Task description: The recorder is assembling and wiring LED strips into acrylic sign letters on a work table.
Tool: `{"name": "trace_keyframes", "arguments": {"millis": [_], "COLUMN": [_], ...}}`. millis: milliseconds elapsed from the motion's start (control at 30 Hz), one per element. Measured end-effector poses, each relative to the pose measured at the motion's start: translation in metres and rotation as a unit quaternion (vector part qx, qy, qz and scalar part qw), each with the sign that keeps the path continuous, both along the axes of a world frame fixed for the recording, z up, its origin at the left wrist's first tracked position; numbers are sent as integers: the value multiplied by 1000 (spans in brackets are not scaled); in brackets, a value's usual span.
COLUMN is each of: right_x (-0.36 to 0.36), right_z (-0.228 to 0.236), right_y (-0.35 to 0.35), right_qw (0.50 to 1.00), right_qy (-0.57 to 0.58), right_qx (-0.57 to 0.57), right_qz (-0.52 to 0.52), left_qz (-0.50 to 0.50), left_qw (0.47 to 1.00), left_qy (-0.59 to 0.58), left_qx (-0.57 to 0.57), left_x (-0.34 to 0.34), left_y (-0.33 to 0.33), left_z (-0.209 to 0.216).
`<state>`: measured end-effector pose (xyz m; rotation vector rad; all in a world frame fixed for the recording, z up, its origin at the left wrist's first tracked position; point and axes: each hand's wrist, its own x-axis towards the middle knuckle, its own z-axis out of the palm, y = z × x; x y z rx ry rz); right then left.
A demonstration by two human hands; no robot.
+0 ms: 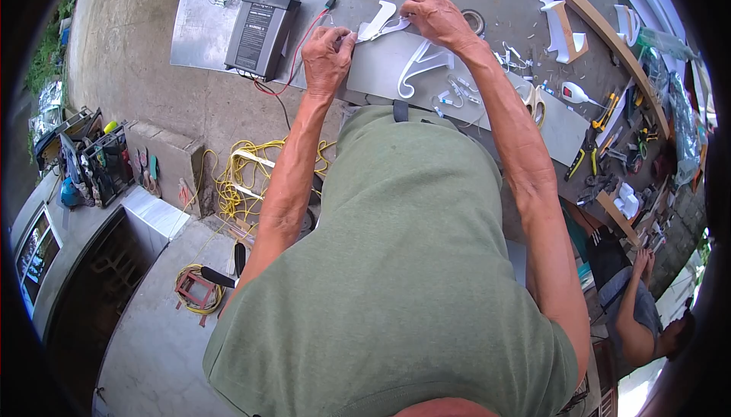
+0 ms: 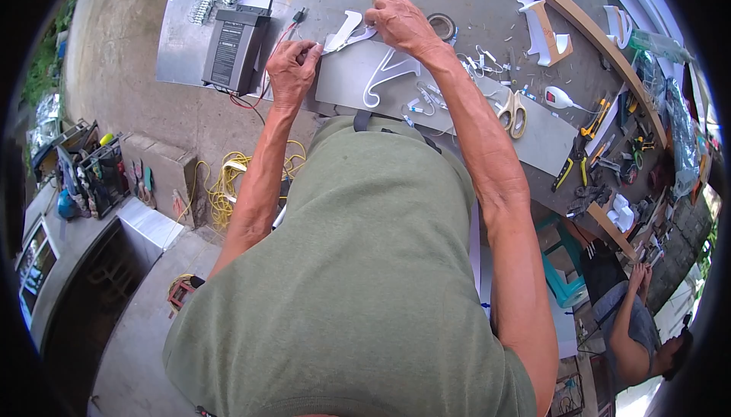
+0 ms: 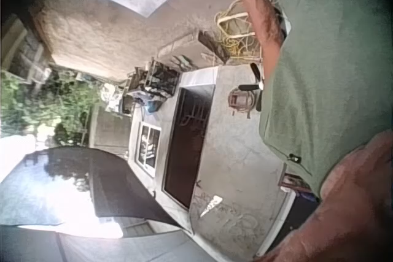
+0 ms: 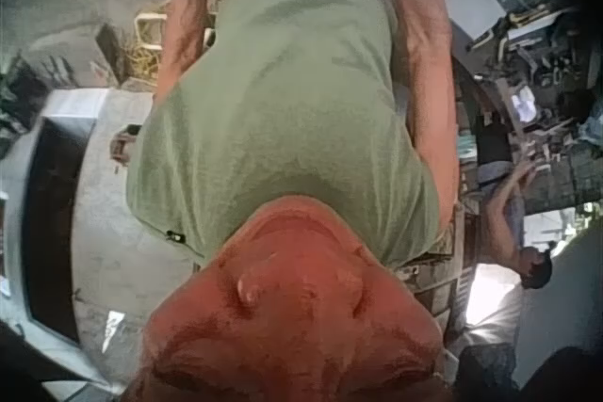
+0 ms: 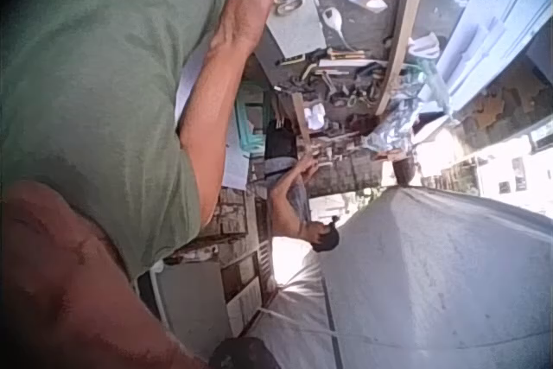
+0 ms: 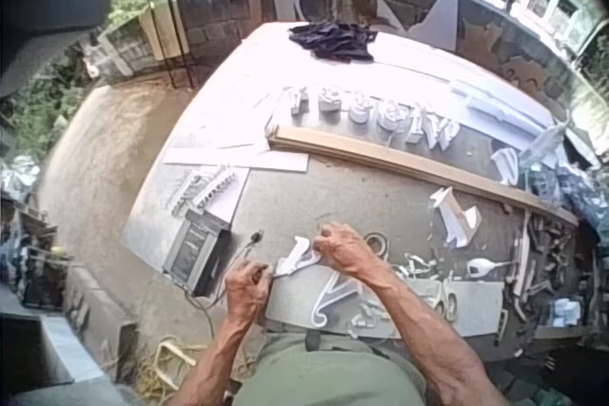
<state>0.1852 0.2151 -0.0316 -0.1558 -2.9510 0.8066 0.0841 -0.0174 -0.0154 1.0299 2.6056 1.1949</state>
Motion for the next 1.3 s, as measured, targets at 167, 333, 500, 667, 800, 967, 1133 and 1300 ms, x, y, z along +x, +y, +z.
{"name": "trace_keyframes", "arguments": {"millis": [167,333,500,667,800,967,1133,1300], "right_x": [0,0,0,2,4,7,22,81], "right_z": [1,0,1,2,5,2,20,69], "right_y": [0,1,2,0,1,1,6,4], "right_qw": [1000,1000,1000,1000,1000,1000,991,968], "right_qy": [8,15,-13,-8,-25,-16,122,155], "right_qx": [-2,1,11,13,-1,19,38,-107], "right_qz": [1,-3,10,4,5,1,-47,-167], "left_qz": [24,24,20,19,18,18,13,15], "left_qw": [1000,1000,1000,999,999,999,1000,999], "left_qy": [6,10,16,6,13,11,26,43], "left_qx": [-3,-4,-7,-35,-28,-31,-8,-22], "left_x": [0,1,0,1,2,4,3,3], "left_y": [2,3,3,2,3,4,3,-1], "left_z": [-5,-5,-5,0,1,-3,-8,-10]}}
